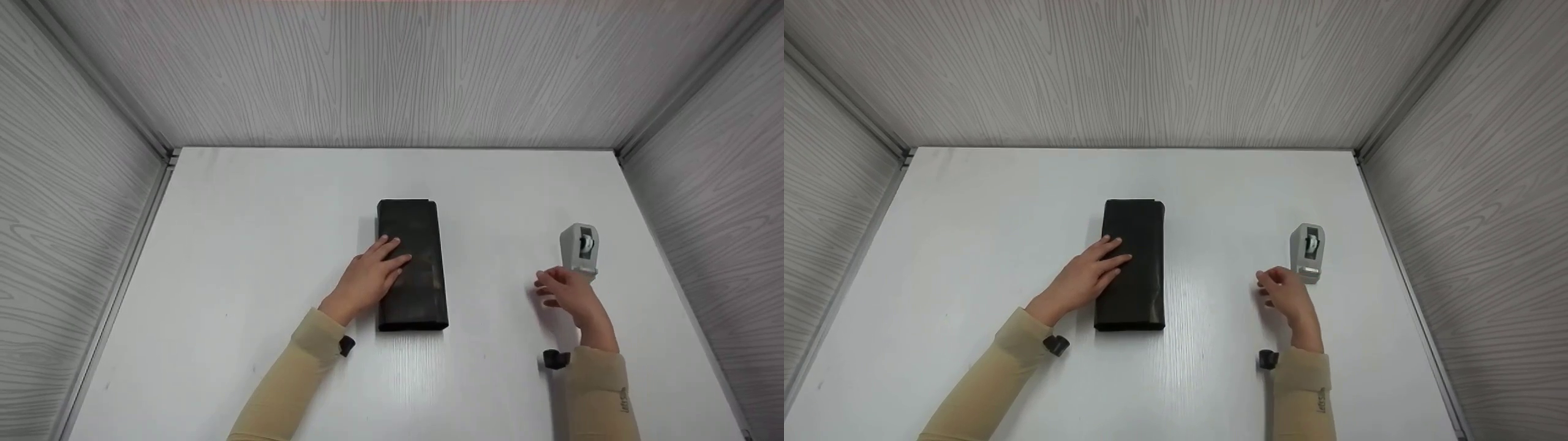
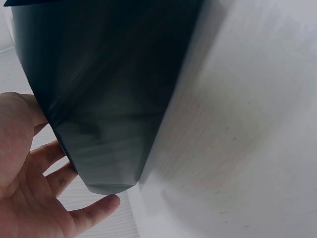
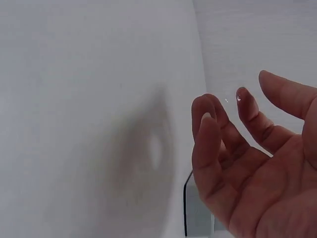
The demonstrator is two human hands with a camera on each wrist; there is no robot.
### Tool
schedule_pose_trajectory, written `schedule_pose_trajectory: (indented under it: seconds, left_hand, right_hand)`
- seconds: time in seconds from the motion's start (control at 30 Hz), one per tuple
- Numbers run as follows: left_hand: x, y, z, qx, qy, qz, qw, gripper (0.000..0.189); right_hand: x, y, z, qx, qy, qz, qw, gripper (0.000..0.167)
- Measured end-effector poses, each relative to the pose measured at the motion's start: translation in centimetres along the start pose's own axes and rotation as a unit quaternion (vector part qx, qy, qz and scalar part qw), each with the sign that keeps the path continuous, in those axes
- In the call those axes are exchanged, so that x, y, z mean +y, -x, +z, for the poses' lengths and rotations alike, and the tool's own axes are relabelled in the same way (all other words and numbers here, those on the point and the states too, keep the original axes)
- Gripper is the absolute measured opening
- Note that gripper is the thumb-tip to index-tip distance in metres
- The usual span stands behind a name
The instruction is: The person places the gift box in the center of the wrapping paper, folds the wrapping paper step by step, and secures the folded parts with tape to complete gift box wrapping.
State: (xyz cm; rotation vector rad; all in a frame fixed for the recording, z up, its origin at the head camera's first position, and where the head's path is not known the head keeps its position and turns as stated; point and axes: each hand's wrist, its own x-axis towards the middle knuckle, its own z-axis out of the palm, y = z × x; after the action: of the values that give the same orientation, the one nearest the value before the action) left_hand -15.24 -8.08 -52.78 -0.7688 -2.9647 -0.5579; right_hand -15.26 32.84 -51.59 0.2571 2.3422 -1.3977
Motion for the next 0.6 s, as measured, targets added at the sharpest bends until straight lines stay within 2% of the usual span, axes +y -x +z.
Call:
schedule_pose_trajectory:
  seconds: [0.23, 0.4, 0.6]
  left_hand:
    - [0.0, 0.0, 0.0, 0.002, 0.003, 0.001, 1.0000, 0.037]
    - [0.1, 0.0, -0.1, -0.001, 0.006, 0.000, 1.0000, 0.037]
    - [0.2, 0.1, -0.2, 0.000, 0.004, -0.002, 1.0000, 0.037]
  right_hand:
    - [-2.7, -1.5, 4.1, -0.083, -0.025, -0.086, 0.9925, 0.035]
    - [-4.9, -2.1, 6.5, -0.139, -0.018, -0.120, 0.9829, 0.026]
    - [-7.2, -2.7, 8.1, -0.183, -0.006, -0.156, 0.9707, 0.022]
